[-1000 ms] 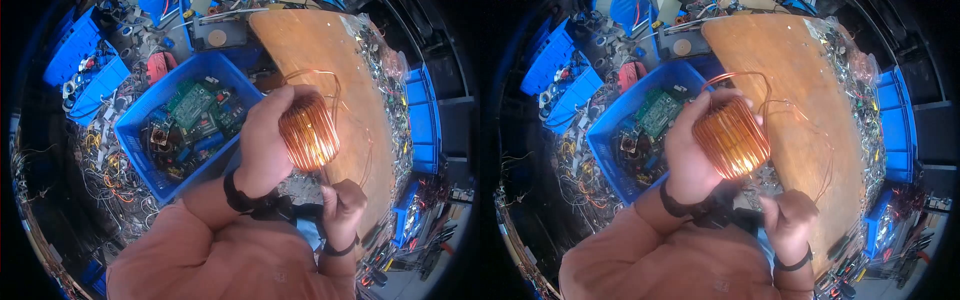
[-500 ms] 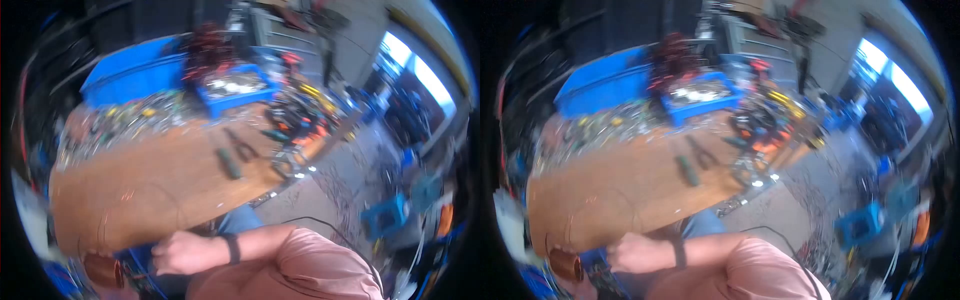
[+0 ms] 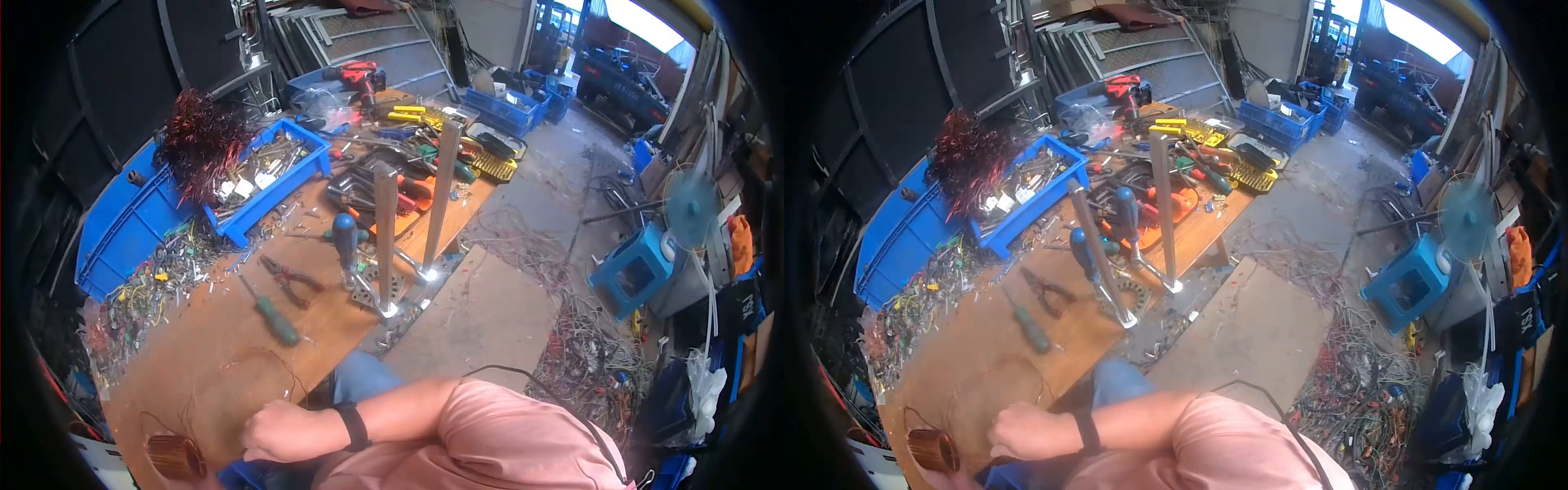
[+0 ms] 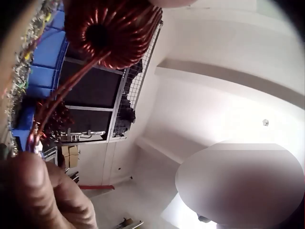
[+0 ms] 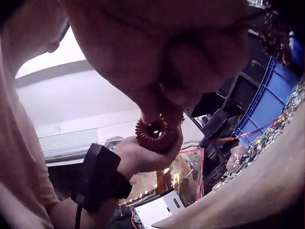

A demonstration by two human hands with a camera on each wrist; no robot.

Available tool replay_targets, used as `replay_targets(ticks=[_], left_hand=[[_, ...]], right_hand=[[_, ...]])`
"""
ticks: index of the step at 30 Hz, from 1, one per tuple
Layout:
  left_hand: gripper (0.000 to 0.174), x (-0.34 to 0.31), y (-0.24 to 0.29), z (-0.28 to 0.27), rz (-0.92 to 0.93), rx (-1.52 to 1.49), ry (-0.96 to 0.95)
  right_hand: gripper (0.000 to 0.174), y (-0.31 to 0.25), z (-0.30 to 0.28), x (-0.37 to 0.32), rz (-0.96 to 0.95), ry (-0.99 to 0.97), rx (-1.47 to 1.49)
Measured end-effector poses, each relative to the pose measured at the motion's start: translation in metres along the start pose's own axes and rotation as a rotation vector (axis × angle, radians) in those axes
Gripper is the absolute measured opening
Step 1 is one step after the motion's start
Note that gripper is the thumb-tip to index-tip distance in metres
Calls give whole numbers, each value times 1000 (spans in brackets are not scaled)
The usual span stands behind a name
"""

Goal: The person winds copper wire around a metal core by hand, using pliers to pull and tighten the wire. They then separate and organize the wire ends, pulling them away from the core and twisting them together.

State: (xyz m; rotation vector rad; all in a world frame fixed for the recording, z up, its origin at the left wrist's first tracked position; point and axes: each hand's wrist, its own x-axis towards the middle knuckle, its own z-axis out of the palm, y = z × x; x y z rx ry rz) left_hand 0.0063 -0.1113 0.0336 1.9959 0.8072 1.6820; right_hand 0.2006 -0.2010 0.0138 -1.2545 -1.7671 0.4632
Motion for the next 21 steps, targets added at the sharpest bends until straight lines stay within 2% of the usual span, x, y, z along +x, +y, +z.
replay_targets(ticks=[3,5,7,9,11,12,15,21], left_hand=[[48,5,18,14,109,-17,108],[42,12,-32,-28,-307,-718,-130],[39,13,-8,-13,-537,-646,117],[39,13,1,-14,-657,-676,262],[37,7,-9,-33,-690,-1022,237],[37,5,-6,-30,-677,-999,262],[40,-2,18,-7,-587,-591,372],[33,-7,31,-5,-806,-1117,247]], right_hand=[[28,7,14,7,16,-8,23],[28,-2,13,9,-41,34,20],[29,-5,21,11,-61,62,14],[30,-10,25,8,-46,74,-13],[29,-16,19,8,-73,54,13],[28,-16,19,7,-92,67,40],[26,-26,13,6,-41,51,16],[27,-38,17,9,-47,73,13]])
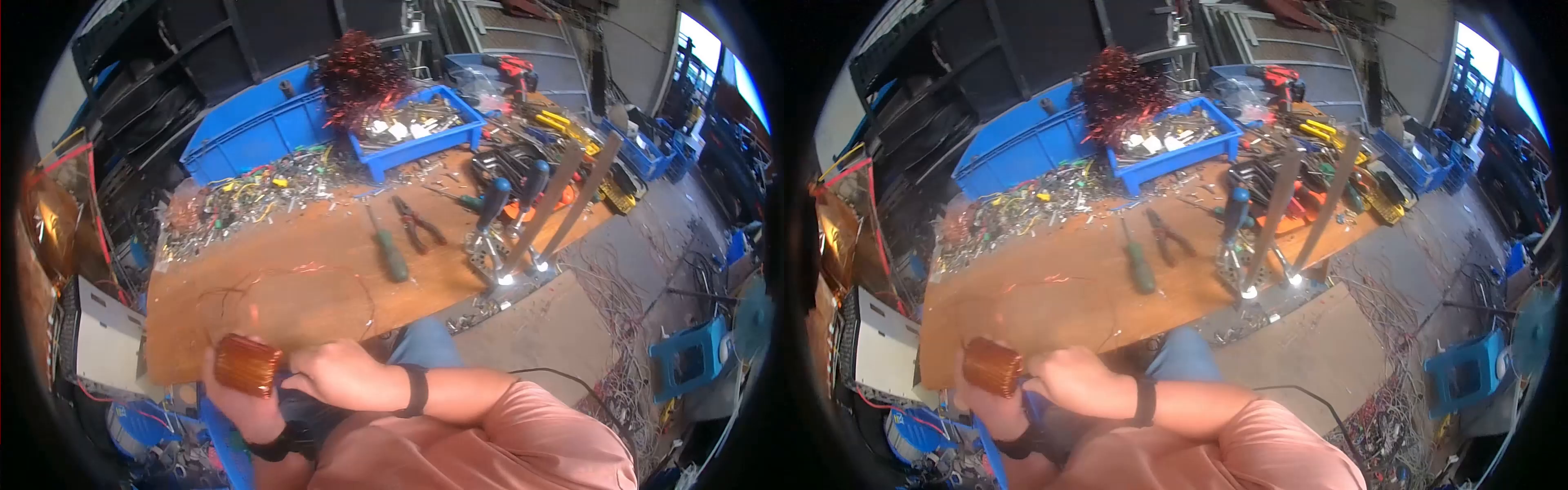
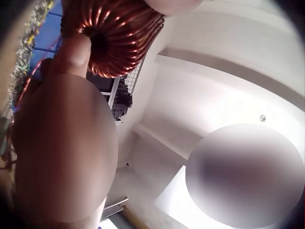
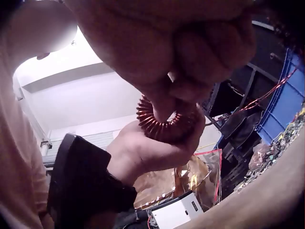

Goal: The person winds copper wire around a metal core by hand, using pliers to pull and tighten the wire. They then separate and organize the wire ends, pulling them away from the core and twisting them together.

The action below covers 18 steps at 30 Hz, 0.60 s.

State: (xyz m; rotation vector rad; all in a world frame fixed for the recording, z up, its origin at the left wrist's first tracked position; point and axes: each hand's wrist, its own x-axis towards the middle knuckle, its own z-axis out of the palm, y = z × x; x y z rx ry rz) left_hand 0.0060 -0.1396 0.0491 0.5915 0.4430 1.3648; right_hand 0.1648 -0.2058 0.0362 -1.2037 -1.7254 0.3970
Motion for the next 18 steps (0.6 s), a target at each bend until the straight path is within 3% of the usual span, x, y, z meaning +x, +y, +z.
replay_targets(ticks=[9,14,18], left_hand=[[31,-6,-7,15,-47,-76,22],[34,-4,2,-2,-69,-29,-39],[30,-1,13,0,-107,-91,-10]], right_hand=[[32,-5,-8,13,227,-153,10],[23,6,-6,6,31,-146,39],[23,12,-27,7,11,-275,-87]])
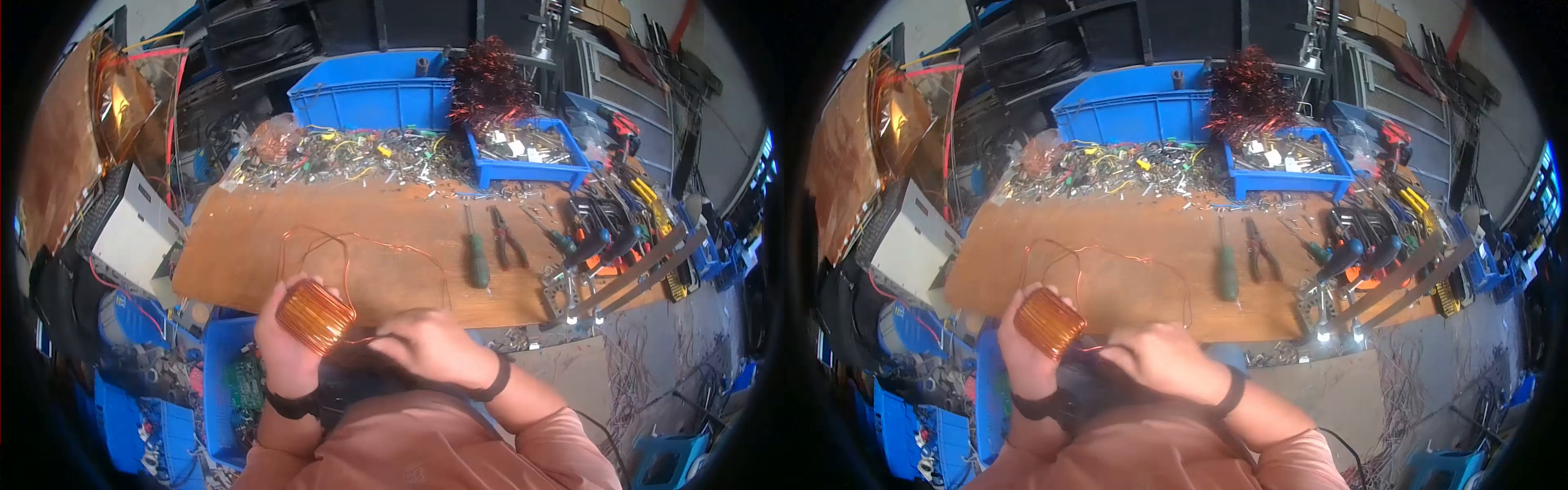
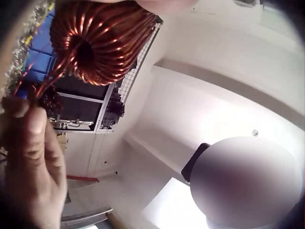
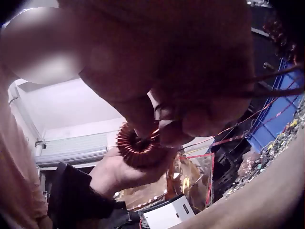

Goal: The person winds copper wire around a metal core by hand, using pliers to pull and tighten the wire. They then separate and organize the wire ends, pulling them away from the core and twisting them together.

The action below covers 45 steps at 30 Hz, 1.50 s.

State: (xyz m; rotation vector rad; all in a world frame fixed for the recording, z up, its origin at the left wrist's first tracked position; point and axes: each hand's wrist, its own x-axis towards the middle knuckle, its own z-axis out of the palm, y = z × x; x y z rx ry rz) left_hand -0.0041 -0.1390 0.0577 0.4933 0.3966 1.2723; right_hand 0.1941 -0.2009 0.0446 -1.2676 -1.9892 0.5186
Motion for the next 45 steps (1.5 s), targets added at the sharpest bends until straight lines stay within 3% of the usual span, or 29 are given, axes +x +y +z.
replay_targets(ticks=[10,17,20,26,31,38,45], left_hand=[[31,9,14,-10,-5,-168,13],[35,19,12,-19,113,-167,141],[34,14,1,-13,20,-194,123],[31,17,-15,-15,16,-251,8],[31,13,-11,-13,-63,-249,76],[35,21,9,-27,-5,-177,-80],[34,21,16,-32,66,-167,-37]], right_hand=[[17,23,5,-3,-294,134,-7],[22,1,18,13,-314,270,-211],[26,-18,25,25,-320,307,-301],[22,-11,42,38,-304,353,-316],[17,-6,46,32,-265,267,-211],[25,8,13,26,-280,-15,-129],[27,22,2,31,-500,14,-243]])
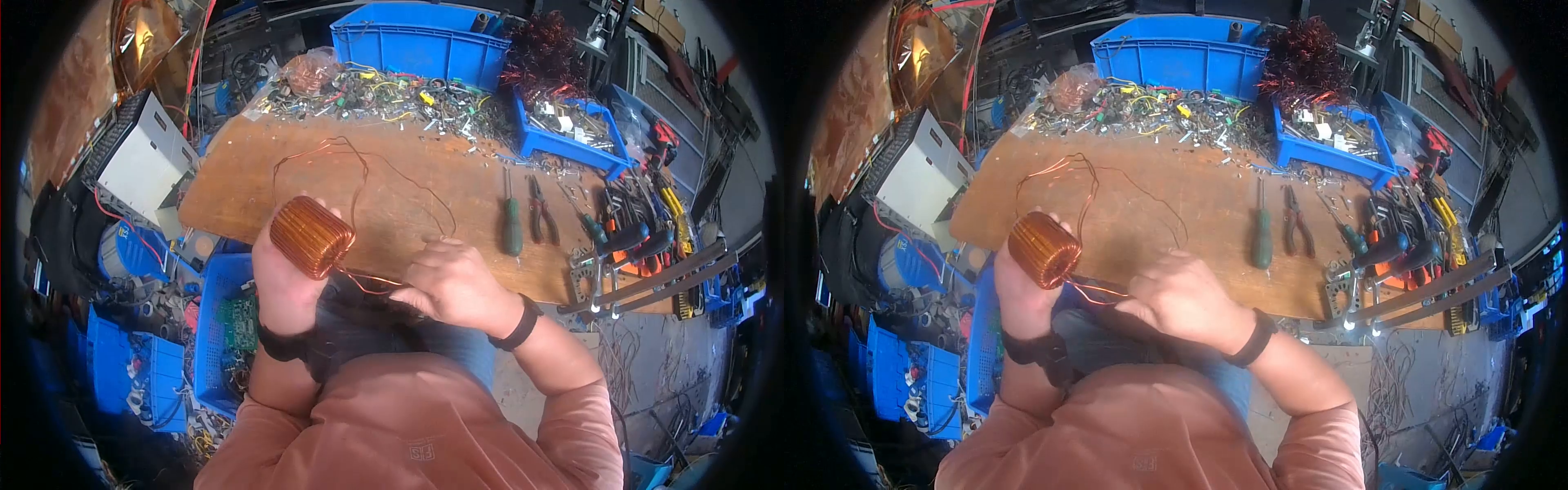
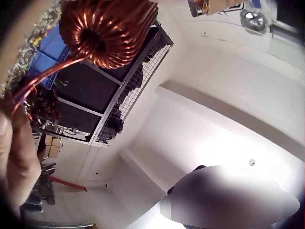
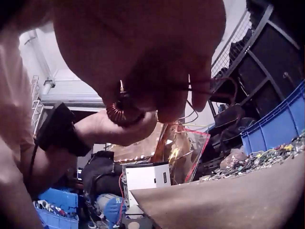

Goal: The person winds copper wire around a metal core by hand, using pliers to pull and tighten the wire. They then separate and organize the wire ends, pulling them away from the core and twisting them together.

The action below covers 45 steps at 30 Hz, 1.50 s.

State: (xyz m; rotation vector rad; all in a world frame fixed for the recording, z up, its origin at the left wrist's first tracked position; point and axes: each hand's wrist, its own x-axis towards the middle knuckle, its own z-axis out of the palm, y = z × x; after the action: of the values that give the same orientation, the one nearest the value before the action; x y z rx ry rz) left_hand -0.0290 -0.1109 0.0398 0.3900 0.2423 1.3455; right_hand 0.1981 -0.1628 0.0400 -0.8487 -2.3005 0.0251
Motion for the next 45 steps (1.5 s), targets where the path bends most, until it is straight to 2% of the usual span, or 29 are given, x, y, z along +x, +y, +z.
replay_targets(ticks=[5,7,10,13,17,24,27,30,31,34,38,42,45], left_hand=[[31,2,3,-1,40,-27,42],[31,2,0,-2,85,-35,85],[33,7,5,-13,132,-31,-44],[33,8,5,-13,250,44,93],[35,0,-1,-5,160,96,63],[35,5,-20,-10,47,73,109],[36,2,-21,-10,-1,93,90],[35,-3,-15,0,-16,151,116],[35,-5,-11,1,-32,167,101],[32,-8,7,2,-70,225,22],[31,-8,22,1,-118,196,-11],[29,-8,23,2,-177,120,23],[28,-7,22,2,-176,91,56]], right_hand=[[28,-3,3,-4,25,85,-47],[28,-9,10,-7,105,103,-11],[30,-23,18,0,231,124,0],[28,-29,24,8,349,45,-17],[25,-34,22,28,406,-59,-103],[22,-30,35,36,460,104,-58],[22,-28,38,34,446,107,-66],[24,-23,37,24,333,108,10],[27,-27,21,23,342,30,41],[32,-14,-3,11,159,-43,1],[23,11,-22,1,36,-159,70],[24,16,-19,0,-31,-189,218],[27,8,-18,-4,85,-230,291]])
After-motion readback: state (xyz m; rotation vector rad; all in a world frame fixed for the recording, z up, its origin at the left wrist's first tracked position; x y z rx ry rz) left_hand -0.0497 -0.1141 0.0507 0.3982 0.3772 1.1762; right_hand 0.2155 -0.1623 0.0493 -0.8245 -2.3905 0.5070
